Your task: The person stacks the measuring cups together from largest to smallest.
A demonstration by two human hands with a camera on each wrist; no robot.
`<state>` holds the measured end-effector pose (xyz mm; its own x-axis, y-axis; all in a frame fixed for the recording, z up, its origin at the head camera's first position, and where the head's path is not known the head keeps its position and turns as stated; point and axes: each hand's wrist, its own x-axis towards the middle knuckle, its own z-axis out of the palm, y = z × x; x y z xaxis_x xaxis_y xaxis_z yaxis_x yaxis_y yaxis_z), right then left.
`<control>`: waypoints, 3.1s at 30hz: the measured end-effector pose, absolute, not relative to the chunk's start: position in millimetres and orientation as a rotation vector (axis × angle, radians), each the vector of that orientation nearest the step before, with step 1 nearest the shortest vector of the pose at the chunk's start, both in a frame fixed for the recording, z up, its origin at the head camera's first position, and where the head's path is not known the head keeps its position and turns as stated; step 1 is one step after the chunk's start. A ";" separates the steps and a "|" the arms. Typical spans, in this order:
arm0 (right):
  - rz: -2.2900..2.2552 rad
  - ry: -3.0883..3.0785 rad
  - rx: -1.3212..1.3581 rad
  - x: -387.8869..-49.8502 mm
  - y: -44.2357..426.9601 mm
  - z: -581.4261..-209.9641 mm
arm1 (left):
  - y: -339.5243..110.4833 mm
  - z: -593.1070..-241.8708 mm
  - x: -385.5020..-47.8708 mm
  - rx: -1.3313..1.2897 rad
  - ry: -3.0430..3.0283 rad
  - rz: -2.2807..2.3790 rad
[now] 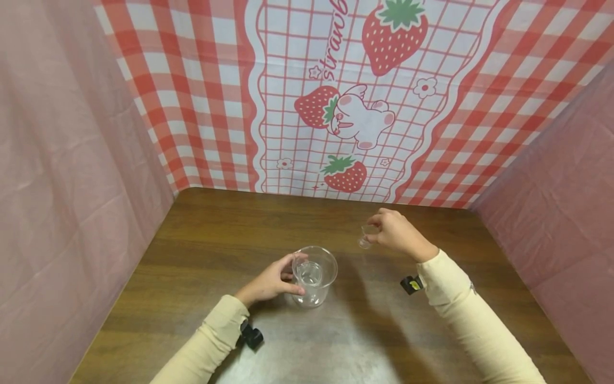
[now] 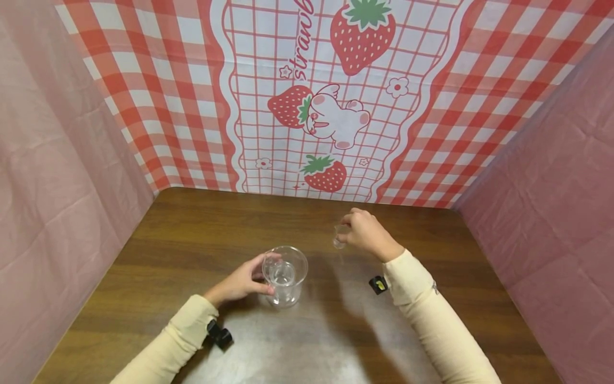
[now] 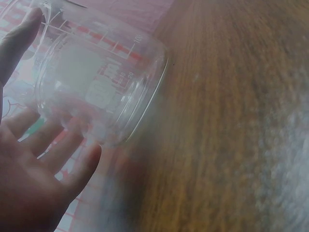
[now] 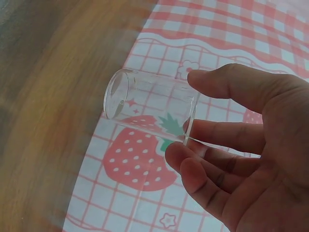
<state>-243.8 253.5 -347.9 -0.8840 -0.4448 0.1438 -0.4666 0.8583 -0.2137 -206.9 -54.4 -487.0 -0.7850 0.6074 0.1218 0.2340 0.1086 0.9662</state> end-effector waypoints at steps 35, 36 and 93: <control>0.452 -2.816 0.769 -231.1 229.4 -327.5 | -53.6 -490.2 -208.1 0.829 2.072 1.740; 0.454 -2.812 0.770 -230.7 228.9 -327.7 | -53.4 -490.3 -208.2 0.828 2.074 1.737; 0.549 -2.760 0.910 -205.7 190.5 -318.1 | -54.4 -488.4 -206.3 0.820 2.083 1.727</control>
